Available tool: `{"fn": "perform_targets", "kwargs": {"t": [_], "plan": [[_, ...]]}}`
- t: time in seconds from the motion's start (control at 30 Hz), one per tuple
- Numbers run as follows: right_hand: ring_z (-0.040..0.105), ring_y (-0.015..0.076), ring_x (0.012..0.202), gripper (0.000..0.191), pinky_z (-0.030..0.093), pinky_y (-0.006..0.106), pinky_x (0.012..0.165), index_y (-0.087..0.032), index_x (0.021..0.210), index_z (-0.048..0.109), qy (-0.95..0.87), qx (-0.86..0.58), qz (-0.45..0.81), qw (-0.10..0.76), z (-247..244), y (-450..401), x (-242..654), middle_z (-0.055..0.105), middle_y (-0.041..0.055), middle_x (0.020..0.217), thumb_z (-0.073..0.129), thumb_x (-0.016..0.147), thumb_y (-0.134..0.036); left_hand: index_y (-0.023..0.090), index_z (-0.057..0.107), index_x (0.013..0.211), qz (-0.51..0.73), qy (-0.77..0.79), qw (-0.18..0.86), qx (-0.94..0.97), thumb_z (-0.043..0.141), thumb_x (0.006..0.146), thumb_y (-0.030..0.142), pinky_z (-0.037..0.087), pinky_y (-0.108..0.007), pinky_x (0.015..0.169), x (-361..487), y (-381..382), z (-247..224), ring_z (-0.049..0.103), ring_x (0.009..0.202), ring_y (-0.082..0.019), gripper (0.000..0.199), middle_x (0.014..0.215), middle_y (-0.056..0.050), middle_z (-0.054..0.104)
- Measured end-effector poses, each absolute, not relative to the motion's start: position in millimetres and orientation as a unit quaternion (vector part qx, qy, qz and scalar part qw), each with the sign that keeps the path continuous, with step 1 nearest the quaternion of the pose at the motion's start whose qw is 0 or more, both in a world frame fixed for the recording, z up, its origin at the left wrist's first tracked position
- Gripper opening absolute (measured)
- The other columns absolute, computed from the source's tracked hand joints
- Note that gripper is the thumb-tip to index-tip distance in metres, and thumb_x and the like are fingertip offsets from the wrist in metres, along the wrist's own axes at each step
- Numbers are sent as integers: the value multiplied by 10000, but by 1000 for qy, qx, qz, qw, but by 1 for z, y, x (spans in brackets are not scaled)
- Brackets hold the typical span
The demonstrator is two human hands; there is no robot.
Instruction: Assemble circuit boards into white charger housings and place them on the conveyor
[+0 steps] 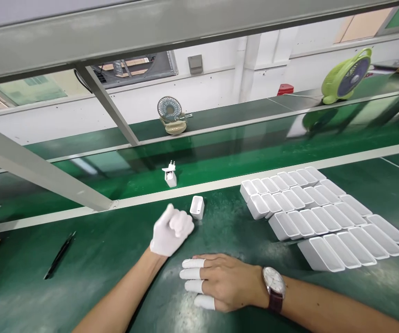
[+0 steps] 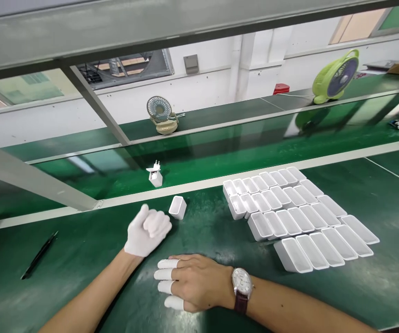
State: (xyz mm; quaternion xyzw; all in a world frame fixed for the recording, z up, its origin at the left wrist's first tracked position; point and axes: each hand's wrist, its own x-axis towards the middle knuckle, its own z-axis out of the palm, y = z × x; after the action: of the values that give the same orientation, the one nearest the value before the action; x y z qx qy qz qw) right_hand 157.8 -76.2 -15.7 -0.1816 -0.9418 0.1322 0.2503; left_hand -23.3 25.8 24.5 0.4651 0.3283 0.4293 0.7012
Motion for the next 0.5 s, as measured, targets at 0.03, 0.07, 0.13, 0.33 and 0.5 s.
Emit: {"fn": "perform_targets", "kwargs": {"t": [0.03,0.07,0.13,0.33,0.5], "plan": [[389,216,1469,378,296,341,1248,-138,1273,625,-942,-180,134,251,-15,-76,158,603,56,1432,451,1045,-383,219,370,489,471,374,644,472,480,948,588,383,-297,473,-26,31,22,338,419,-106,599,458,36,328],[388,216,1469,379,288,339,1251,-138,1276,622,-942,-178,134,252,-15,-76,158,599,52,1436,444,1048,-384,220,414,523,496,416,584,490,494,950,568,413,-307,510,-28,37,20,382,453,-116,557,487,30,378],[394,213,1466,383,280,335,1255,-141,1277,619,-942,-178,133,253,-15,-76,158,593,50,1443,432,1052,-389,209,617,744,509,464,478,545,612,903,517,499,-345,665,-30,44,16,564,641,-160,346,704,-21,618],[391,208,1468,376,293,338,1249,-146,1278,618,-941,-178,139,251,-16,-76,158,593,53,1444,431,1053,-383,297,317,1543,339,450,389,729,794,768,382,384,-462,1145,-22,42,16,411,1437,-289,914,1582,-95,409],[384,203,1473,377,295,339,1247,-163,1303,607,-942,-184,153,237,-19,-79,157,593,38,1448,414,1060,-378,301,370,1528,283,479,373,743,815,741,386,375,-503,1161,-19,38,12,549,1304,-286,908,1440,-89,555]]}}
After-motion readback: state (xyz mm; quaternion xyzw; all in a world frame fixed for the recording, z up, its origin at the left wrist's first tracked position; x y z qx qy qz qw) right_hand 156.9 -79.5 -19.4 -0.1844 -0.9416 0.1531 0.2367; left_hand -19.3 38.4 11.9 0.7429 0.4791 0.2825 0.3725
